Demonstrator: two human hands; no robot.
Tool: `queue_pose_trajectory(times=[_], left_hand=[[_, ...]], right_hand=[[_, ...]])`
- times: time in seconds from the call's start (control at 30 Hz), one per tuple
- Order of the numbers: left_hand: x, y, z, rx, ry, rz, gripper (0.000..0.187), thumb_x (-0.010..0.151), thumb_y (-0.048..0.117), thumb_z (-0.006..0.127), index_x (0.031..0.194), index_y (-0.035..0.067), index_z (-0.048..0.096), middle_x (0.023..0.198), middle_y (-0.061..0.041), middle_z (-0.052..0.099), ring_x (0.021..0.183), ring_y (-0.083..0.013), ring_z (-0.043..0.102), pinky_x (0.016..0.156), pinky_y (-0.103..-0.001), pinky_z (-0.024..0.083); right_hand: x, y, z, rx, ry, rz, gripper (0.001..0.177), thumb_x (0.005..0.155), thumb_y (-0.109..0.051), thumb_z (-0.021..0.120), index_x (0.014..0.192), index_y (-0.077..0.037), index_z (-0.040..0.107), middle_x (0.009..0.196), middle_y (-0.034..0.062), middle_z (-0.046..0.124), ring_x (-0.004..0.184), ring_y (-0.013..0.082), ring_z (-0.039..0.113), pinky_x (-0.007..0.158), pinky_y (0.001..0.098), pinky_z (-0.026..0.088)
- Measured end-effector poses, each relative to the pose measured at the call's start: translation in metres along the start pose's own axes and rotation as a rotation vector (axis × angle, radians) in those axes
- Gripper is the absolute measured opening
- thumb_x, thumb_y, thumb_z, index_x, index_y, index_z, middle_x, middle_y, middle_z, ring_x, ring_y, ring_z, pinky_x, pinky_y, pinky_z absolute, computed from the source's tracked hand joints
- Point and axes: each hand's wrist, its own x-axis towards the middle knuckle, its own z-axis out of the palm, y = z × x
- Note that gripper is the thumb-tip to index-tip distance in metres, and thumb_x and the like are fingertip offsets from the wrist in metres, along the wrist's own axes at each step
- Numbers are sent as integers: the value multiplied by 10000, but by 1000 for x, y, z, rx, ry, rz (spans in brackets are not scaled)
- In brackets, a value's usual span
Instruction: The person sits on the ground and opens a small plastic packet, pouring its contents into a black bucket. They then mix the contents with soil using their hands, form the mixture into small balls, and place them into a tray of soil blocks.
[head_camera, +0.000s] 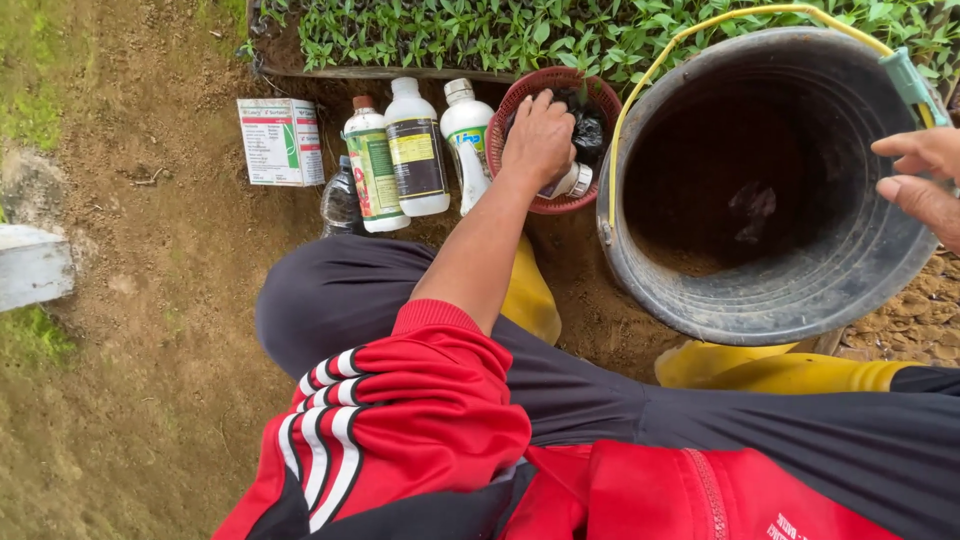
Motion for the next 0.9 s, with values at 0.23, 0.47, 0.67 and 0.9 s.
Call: queue_pose_trajectory(times=[0.23,0.47,0.67,0.9], left_hand=[[-11,18,-13,-296,-104,38,145,885,173,459,850,108,584,568,-9,582,518,-215,583,946,-514,580],[-4,28,-14,-511,105,-374,225,994,214,522,1143,53,475,1121,-162,524,627,-297,632,533,-425,562],[1,28,-10,-90,-127,-384,266,918,238,554,1070,119,737,1123,-91,681,1011,-330,622,871,-506,465],[-8,29,-16,-64,1,-209,210,751,156,632,551,112,680,1538,-286,427,1440,-473,365,1232,-597,240]], right_hand=[[12,5,1,-138,-21,-44,453,1071,-103,674,1504,29,687,1156,265,726,1137,385,685,1046,502,530],[13,13,6,-146,-22,-39,431,1082,-85,655,1492,45,683,1172,275,706,1136,394,682,1051,517,530],[16,14,8,-98,-35,-31,434,1096,-105,617,1494,63,656,1257,288,673,1176,427,659,1074,558,498],[17,20,11,-117,-43,-36,439,1094,-102,624,1502,58,658,1206,286,675,1164,418,662,1074,557,510]])
